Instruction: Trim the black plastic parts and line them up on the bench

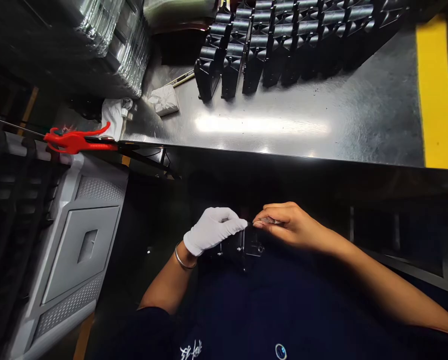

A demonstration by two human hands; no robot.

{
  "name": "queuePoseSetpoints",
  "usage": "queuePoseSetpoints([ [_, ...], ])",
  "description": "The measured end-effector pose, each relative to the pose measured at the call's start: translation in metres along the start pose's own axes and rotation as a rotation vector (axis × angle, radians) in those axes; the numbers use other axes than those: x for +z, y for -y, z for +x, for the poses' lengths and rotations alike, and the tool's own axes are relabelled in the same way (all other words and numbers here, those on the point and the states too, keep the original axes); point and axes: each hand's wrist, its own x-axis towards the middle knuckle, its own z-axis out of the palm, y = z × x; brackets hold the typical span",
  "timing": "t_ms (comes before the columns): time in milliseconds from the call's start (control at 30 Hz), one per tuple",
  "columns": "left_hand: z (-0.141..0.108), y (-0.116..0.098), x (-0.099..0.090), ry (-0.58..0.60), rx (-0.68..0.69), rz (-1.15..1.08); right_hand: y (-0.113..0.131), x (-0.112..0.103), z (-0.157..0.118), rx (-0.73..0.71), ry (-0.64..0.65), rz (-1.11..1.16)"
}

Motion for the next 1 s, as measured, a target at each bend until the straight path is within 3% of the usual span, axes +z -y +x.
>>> queuePoseSetpoints([
  [167,-0.006,-0.007,0.002,0.129,0.079,-0.058,-0.011,0.008,0.002,0.125,-0.083,-0.121],
  [300,-0.005,-0.006,0.0,-0.021,0.171,-0.026,-0.004,0.003,-0.001,0.296,-0.199,-0.102],
  [500,-0.004,0.002,-0.002,-0.211,0.252,-0.011,0.009,0.001,-0.004,0.07,-0.096,0.059],
  [667,-0.005,0.001,0.001,-0.227,0.269,-0.006,0.011,0.01,-0.001,0.006,-0.184,0.0],
  [1000,-0.005,0.001,0.001,-0.241,0.274,-0.021,0.011,0.011,0.0,-0.092,-0.213,-0.015],
])
